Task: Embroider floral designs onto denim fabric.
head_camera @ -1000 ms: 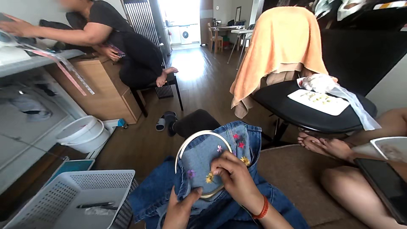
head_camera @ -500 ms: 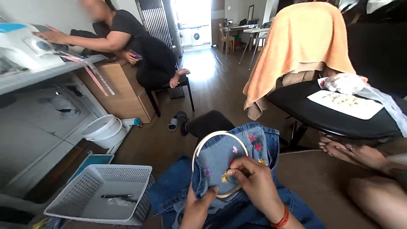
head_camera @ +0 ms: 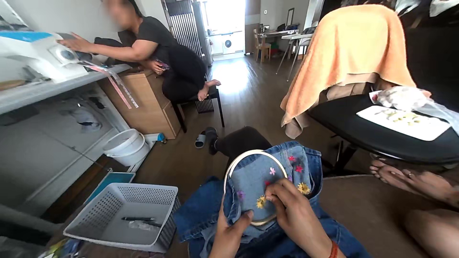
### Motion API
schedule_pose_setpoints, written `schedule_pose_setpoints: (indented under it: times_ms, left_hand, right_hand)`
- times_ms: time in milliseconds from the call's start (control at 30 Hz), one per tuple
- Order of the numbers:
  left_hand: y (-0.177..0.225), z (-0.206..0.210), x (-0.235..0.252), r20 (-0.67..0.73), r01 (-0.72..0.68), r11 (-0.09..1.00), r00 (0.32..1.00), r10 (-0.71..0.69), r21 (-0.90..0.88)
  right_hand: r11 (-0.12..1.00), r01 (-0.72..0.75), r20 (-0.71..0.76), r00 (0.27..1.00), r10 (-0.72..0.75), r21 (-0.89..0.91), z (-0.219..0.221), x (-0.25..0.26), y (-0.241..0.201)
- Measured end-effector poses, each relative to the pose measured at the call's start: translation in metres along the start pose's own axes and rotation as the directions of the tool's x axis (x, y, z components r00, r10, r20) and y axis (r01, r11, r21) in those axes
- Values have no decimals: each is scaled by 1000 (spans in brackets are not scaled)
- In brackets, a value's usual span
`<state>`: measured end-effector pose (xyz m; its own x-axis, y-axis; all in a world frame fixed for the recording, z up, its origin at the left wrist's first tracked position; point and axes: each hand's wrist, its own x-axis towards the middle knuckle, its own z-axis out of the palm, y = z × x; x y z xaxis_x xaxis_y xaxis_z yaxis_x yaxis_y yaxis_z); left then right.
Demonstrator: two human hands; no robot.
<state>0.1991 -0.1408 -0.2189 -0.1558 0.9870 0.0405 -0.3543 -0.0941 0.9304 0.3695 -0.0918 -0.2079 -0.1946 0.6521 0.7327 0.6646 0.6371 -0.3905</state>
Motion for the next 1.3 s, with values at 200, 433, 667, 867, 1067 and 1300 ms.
schedule_pose_setpoints:
  times_ms: [200, 433, 667, 867, 1067, 1300]
  left_hand:
    - [1, 2, -1, -16, -5, 1000, 1000, 5, -4]
    - [-1, 2, 1, -7, -18, 1000, 1000, 18, 10]
    - [-5, 2, -1, -43, -46, 997, 998, 48, 55]
    - [0, 7, -6, -17, -97, 983, 995, 101, 156]
    - [-2, 7, -9, -47, -132, 990, 990, 134, 45]
    - [-1, 4, -9, 16, -121, 993, 993, 121, 6]
  right_hand:
    - [997, 59, 17, 998, -60, 53, 2, 2, 2]
    - [994, 7, 36, 999, -11, 105, 0, 6, -4]
    - [997, 7, 69, 998, -13, 79, -6, 3, -21]
    - [960, 178, 25, 984, -177, -215, 0, 14, -37]
    - [917, 112, -64, 993, -94, 383, -9, 13, -40]
    - [553, -208, 178, 978, 107, 807, -63, 12, -46]
